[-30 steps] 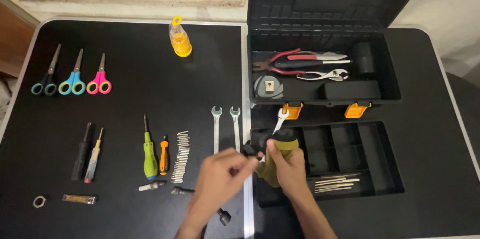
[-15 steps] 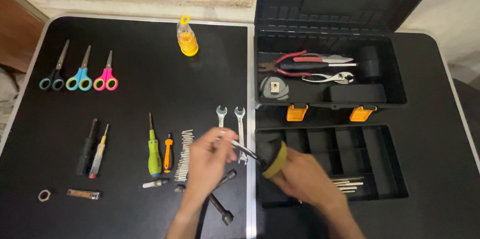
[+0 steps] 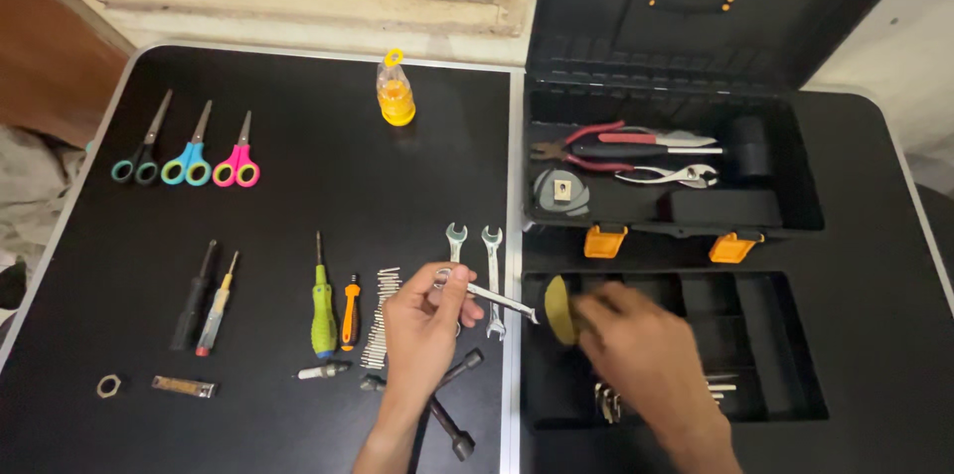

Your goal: The person handles a set of Allen keys and puts them in a tool tray, then wipes wrenches with a cloth and places them into the tool tray.

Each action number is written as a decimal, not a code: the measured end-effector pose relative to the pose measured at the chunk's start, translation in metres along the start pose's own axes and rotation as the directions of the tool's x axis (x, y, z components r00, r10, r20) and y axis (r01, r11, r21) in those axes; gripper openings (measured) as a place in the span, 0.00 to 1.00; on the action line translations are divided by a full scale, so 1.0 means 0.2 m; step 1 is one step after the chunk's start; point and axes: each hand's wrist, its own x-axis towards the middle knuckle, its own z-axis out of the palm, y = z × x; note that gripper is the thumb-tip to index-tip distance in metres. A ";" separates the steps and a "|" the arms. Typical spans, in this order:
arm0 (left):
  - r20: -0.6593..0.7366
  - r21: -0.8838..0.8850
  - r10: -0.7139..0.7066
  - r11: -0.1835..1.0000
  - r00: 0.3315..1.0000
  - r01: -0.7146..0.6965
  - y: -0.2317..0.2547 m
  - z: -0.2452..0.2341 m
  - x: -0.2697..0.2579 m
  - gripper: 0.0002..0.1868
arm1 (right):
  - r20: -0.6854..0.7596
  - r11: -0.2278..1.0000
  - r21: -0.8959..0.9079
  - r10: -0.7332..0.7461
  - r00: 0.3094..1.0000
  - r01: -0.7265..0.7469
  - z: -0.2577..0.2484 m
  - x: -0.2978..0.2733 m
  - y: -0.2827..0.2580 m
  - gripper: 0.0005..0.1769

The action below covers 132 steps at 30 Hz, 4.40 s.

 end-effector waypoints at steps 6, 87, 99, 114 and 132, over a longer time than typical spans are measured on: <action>-0.002 -0.051 -0.017 0.999 1.000 0.017 -0.04 0.06 -0.02 0.11 | -0.286 0.997 0.061 -0.022 0.958 0.041 -0.03 0.02 -0.07 0.27; 0.199 -0.211 0.010 0.977 0.980 0.033 -0.21 0.27 0.02 0.09 | -0.066 0.659 0.725 0.359 0.931 -0.203 0.34 -0.07 0.03 0.13; 0.417 0.085 -0.183 0.983 0.891 0.162 -0.18 0.25 0.00 0.13 | 0.168 0.291 0.853 0.631 0.757 -0.433 0.24 -0.43 0.53 0.11; 0.518 0.612 -0.129 0.746 0.846 -0.262 -0.26 0.45 -0.14 0.29 | 0.112 0.097 0.967 0.669 0.735 -0.236 0.27 -0.67 0.76 0.12; 0.362 0.749 0.081 0.568 0.929 -0.342 -0.12 0.26 -0.23 0.20 | 0.329 0.194 0.852 0.522 0.787 -0.486 0.21 -0.55 0.54 0.16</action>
